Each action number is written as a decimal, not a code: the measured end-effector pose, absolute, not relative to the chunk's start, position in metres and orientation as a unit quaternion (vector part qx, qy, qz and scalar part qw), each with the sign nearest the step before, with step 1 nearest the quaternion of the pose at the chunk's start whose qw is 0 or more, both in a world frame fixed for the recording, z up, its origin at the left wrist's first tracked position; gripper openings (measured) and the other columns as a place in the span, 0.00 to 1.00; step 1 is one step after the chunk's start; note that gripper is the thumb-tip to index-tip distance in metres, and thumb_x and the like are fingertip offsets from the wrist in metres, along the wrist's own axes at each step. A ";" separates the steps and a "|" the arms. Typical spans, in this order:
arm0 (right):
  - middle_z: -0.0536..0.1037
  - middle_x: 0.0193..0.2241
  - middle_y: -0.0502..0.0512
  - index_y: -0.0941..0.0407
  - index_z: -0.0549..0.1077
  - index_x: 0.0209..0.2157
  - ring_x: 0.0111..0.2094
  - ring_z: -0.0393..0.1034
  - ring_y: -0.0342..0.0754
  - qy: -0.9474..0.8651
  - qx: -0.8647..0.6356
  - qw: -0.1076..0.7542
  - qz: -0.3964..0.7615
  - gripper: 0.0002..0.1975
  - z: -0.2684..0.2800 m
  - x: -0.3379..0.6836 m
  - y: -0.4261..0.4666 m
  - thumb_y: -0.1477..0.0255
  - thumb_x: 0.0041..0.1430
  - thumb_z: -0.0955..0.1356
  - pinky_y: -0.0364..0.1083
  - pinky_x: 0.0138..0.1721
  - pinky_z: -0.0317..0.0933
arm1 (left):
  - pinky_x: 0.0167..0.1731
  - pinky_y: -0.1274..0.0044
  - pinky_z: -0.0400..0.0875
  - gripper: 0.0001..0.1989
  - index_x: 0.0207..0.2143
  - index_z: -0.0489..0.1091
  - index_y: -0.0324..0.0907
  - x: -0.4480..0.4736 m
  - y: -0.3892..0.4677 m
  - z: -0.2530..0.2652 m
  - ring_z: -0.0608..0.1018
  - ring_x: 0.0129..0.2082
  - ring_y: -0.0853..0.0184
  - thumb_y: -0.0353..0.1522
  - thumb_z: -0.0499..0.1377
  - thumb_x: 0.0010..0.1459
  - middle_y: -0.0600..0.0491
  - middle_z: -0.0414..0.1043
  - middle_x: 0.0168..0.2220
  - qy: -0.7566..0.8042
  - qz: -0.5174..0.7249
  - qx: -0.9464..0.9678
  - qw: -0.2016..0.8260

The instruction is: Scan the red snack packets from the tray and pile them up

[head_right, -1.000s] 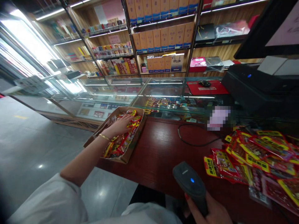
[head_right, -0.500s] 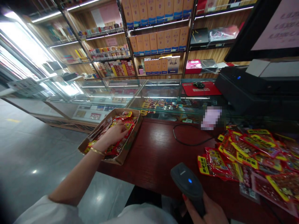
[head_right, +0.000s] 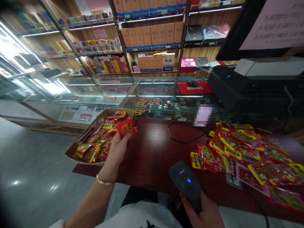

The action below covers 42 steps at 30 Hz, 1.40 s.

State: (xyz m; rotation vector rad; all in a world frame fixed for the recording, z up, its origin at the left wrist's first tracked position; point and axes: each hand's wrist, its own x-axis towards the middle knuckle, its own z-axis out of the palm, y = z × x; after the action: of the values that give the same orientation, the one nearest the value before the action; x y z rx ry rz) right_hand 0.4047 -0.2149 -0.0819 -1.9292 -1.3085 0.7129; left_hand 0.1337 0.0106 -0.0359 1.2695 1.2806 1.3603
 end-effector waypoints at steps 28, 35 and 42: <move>0.82 0.22 0.55 0.53 0.79 0.29 0.27 0.78 0.55 -0.550 -0.728 0.321 0.254 0.19 -0.070 0.403 -0.222 0.55 0.63 0.67 0.49 0.37 0.73 | 0.55 0.55 0.73 0.13 0.48 0.76 0.40 0.214 -0.024 -0.082 0.79 0.54 0.52 0.29 0.63 0.60 0.40 0.79 0.52 0.405 0.429 0.242 0.770; 0.84 0.28 0.57 0.56 0.80 0.38 0.31 0.81 0.57 -0.555 -0.728 0.326 0.235 0.18 -0.074 0.407 -0.215 0.57 0.65 0.65 0.50 0.37 0.73 | 0.53 0.58 0.76 0.15 0.51 0.75 0.39 0.222 -0.032 -0.079 0.80 0.52 0.53 0.29 0.62 0.62 0.39 0.77 0.55 0.395 0.399 0.250 0.789; 0.86 0.35 0.62 0.57 0.79 0.42 0.39 0.83 0.59 -0.561 -0.721 0.325 0.247 0.18 -0.078 0.406 -0.209 0.58 0.66 0.64 0.50 0.40 0.72 | 0.50 0.61 0.78 0.15 0.51 0.74 0.38 0.228 -0.036 -0.077 0.82 0.49 0.55 0.29 0.63 0.61 0.39 0.77 0.54 0.376 0.389 0.256 0.801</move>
State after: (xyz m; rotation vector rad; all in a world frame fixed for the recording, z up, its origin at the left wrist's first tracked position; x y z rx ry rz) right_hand 0.4057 -0.2092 -0.0779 -1.8889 -1.4695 0.6469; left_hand 0.2278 -0.0360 -0.0771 0.5492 0.8057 0.8341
